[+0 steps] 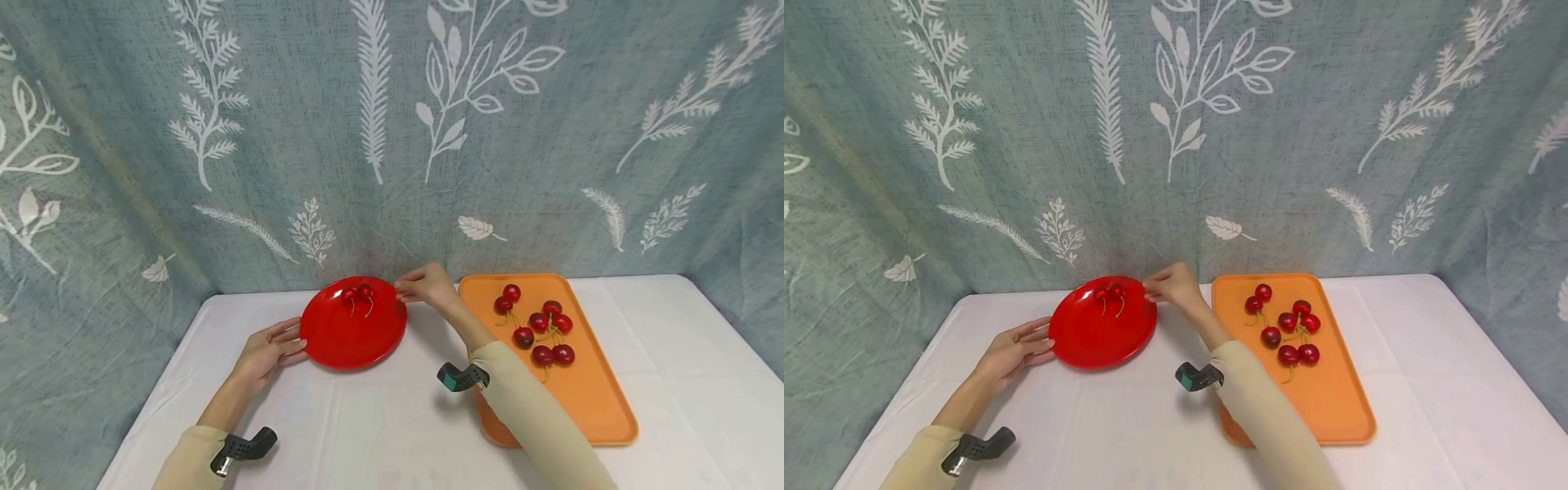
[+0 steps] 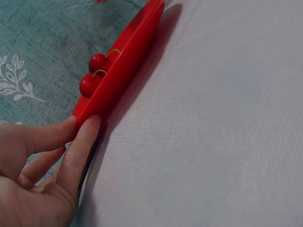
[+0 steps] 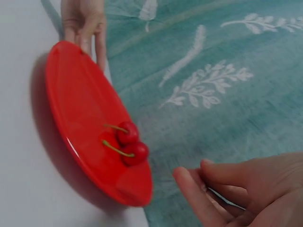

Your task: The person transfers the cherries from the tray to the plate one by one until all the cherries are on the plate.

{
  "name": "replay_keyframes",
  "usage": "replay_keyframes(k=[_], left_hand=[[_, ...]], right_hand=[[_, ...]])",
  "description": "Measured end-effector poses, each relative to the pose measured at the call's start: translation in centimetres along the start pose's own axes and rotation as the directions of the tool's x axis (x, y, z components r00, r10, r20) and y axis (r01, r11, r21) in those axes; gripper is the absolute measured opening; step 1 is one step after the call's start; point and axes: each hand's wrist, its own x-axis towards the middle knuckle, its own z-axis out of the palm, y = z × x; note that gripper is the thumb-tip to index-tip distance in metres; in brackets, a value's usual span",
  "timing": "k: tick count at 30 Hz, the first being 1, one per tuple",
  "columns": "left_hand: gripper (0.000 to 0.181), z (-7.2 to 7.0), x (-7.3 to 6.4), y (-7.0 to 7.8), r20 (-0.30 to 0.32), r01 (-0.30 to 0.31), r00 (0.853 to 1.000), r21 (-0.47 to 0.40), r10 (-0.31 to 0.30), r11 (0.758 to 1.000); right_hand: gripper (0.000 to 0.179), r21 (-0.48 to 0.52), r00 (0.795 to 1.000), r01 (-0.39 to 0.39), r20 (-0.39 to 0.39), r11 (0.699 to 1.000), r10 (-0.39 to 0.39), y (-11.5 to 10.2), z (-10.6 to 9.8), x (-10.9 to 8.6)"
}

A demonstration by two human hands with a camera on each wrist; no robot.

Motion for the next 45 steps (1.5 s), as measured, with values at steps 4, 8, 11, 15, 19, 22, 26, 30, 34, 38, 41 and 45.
replay_keyframes(k=[4, 8, 11, 15, 19, 22, 26, 30, 34, 38, 41, 45], left_hand=[[0.063, 0.0, 0.0, -0.2, 0.003, 0.002, 1.000, -0.005, -0.002, 1.000], [0.063, 0.1, 0.0, -0.2, 0.005, -0.001, 1.000, -0.008, 0.001, 1.000], [0.062, 0.1, 0.0, -0.2, -0.002, 0.001, 1.000, -0.005, -0.001, 1.000], [0.062, 0.1, -0.1, -0.2, -0.010, 0.007, 1.000, 0.001, -0.007, 1.000], [0.062, 0.0, -0.1, -0.1, -0.014, 0.012, 1.000, 0.008, -0.012, 1.000], [0.062, 0.1, -0.1, 0.0, -0.011, 0.015, 1.000, 0.012, -0.015, 1.000], [0.062, 0.1, -0.1, 0.2, -0.015, 0.022, 1.000, 0.015, -0.022, 1.000], [0.062, 0.2, -0.1, 0.3, -0.013, 0.023, 1.000, 0.021, -0.023, 1.000], [0.062, 0.2, -0.1, 0.3, -0.009, 0.020, 1.000, 0.020, -0.020, 1.000], [0.062, 0.2, -0.1, 0.3, -0.012, 0.022, 1.000, 0.013, -0.022, 1.000], [0.063, 0.2, -0.1, 0.2, -0.013, 0.023, 1.000, 0.008, -0.023, 1.000], [0.063, 0.2, -0.1, 0.2, -0.009, 0.019, 1.000, 0.004, -0.019, 1.000]], right_hand=[[0.028, 0.006, 0.999, -0.017, 0.029, 1.000, 0.017, -0.1, -1.5, -0.5], [0.030, -0.009, 0.998, -0.052, 0.033, 0.999, 0.052, -0.2, -3.1, -1.0], [0.031, -0.016, 0.996, -0.081, 0.029, 0.997, 0.082, -0.3, -4.2, -1.3], [0.031, -0.015, 0.994, -0.098, 0.040, 0.995, 0.099, -0.1, -5.5, -1.6], [0.031, -0.035, 0.992, -0.117, 0.049, 0.993, 0.119, 0.4, -6.7, -1.8], [0.031, -0.064, 0.989, -0.139, 0.038, 0.988, 0.142, 0.7, -7.6, -2.0], [0.031, -0.096, 0.986, -0.162, 0.033, 0.982, 0.166, 1.2, -8.9, -2.3], [0.030, -0.145, 0.985, -0.166, 0.033, 0.975, 0.172, 1.5, -10.2, -2.8], [0.029, -0.194, 0.987, -0.136, 0.062, 0.972, 0.151, 1.6, -11.5, -3.6], [0.030, -0.187, 0.984, -0.138, 0.084, 0.973, 0.156, 1.8, -12.6, -4.3], [0.031, -0.181, 0.981, -0.159, 0.086, 0.971, 0.176, 1.9, -13.4, -4.9], [0.030, -0.215, 0.977, -0.168, 0.093, 0.962, 0.192, 2.3, -14.5, -5.5]])
